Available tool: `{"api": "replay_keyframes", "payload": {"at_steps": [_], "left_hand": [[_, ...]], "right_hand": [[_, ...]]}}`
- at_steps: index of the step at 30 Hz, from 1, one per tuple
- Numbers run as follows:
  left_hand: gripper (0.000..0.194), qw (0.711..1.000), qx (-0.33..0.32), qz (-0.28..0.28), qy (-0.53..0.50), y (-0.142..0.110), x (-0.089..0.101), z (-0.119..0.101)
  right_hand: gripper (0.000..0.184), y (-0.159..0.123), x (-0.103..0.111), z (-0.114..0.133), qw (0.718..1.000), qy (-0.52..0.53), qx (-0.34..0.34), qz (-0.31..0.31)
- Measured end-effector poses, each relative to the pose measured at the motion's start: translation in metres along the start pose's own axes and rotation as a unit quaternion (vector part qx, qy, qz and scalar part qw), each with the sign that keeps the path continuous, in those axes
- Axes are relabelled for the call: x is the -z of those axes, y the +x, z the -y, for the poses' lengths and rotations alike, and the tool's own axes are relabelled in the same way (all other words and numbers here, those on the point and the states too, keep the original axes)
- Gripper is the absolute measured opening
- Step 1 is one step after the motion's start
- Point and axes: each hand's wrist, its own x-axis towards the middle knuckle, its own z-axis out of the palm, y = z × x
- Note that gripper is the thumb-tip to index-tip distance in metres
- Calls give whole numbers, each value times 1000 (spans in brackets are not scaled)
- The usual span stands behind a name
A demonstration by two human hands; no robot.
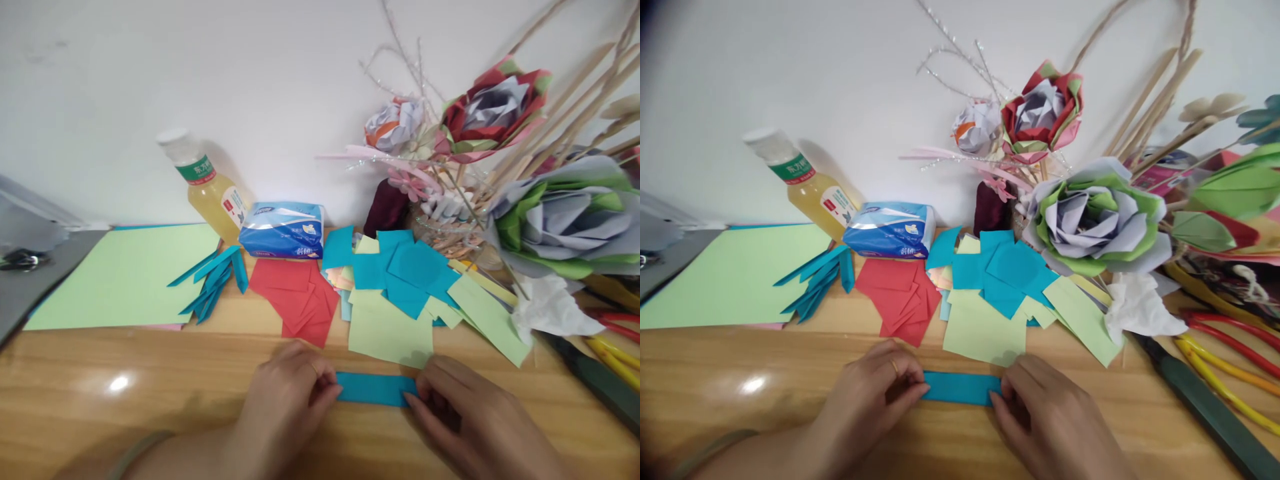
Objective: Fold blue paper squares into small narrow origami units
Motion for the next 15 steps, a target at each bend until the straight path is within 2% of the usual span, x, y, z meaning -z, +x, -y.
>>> {"api": "replay_keyframes", "payload": {"at_steps": [15], "left_hand": [[15,998,-63,-22,5,0,-1,3]], "right_hand": [[19,-2,-2,-1,1000,10,-2,0]]}}
